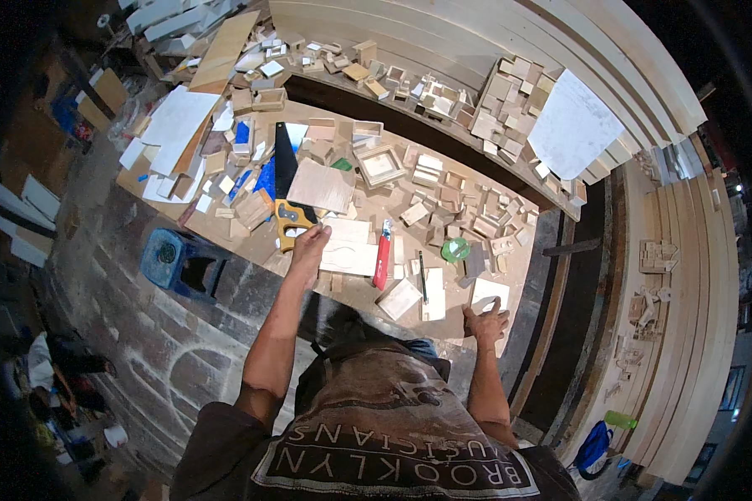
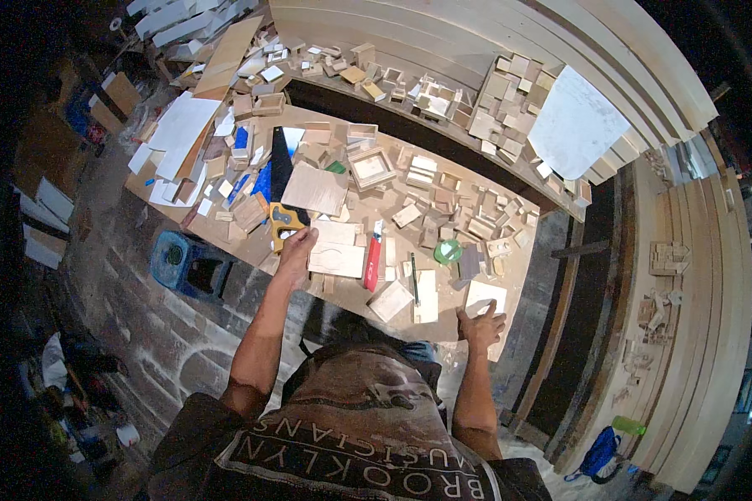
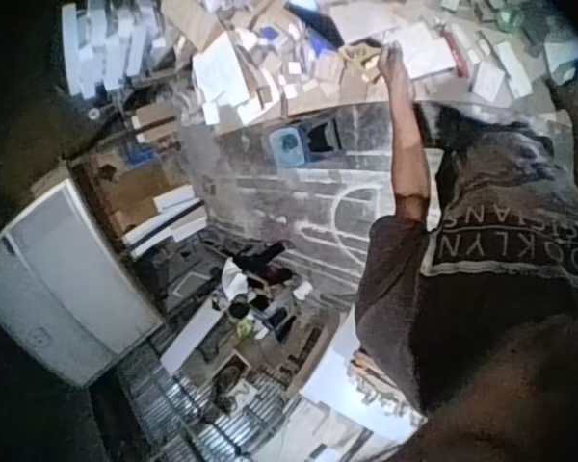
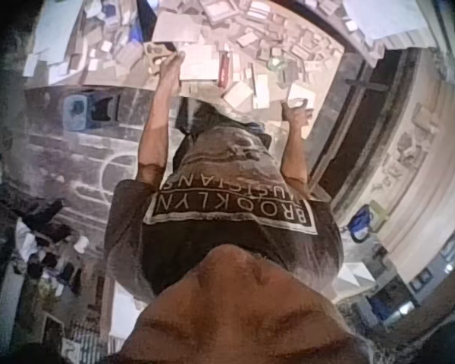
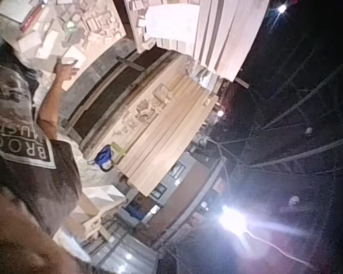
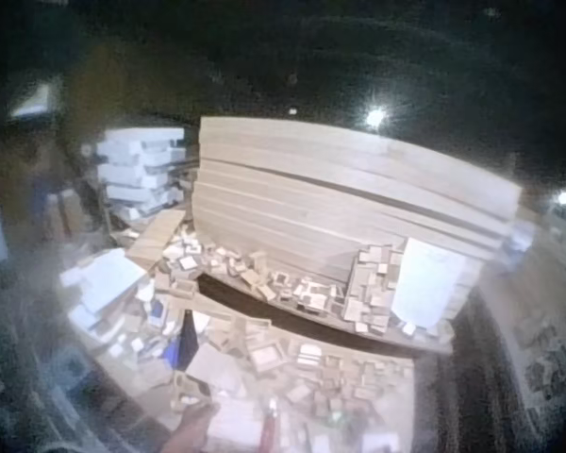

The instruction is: The person marks a wood piece with a pencil, holds it against a wooden block on a workbench, and cuts a section off using a handsaw. They then place the cut wood piece onto a small wooden assembly.

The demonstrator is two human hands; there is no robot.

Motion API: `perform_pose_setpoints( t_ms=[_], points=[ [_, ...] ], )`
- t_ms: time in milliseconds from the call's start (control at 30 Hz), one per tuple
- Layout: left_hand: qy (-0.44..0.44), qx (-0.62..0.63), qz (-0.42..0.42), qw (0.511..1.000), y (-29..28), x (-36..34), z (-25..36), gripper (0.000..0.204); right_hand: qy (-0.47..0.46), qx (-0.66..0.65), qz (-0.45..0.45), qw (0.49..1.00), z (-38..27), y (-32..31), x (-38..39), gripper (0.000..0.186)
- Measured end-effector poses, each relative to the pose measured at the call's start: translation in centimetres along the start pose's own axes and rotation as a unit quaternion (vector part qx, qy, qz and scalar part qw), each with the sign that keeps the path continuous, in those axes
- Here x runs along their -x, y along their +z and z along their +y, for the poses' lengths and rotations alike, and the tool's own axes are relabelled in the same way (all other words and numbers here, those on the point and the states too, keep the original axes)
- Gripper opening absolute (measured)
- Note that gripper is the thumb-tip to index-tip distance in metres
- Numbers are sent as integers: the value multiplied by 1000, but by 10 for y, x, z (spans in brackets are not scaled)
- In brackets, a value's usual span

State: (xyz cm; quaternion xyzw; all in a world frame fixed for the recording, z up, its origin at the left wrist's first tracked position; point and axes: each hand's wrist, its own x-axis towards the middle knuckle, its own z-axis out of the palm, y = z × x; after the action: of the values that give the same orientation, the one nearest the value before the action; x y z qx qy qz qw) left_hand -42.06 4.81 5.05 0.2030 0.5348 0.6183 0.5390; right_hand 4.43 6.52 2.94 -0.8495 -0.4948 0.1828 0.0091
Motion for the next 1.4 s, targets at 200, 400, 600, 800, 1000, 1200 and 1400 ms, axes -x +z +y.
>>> perform_pose_setpoints(
  t_ms=[200,400,600,800,1000,1200,1400],
  points=[
    [-3,0,-40,999,8,0,0,31,-7,-23,53,998,0,-23,7,109],
    [1,-22,-33,999,2,14,8,42,-226,-32,62,972,-53,-35,62,106],
    [25,-75,-4,997,-12,17,5,44,-432,25,-43,900,-141,-5,88,103],
    [37,-110,51,992,-32,37,15,43,-509,61,-47,857,-212,9,81,101],
    [-2,-107,64,992,-40,57,14,44,-552,84,-37,829,-248,14,70,98],
    [-21,-88,28,995,-40,56,10,46,-572,-122,-93,806,-246,15,74,74],
    [-38,-64,-27,997,-9,47,2,46,-318,-311,-476,758,-235,-2,105,44]
  ],
)
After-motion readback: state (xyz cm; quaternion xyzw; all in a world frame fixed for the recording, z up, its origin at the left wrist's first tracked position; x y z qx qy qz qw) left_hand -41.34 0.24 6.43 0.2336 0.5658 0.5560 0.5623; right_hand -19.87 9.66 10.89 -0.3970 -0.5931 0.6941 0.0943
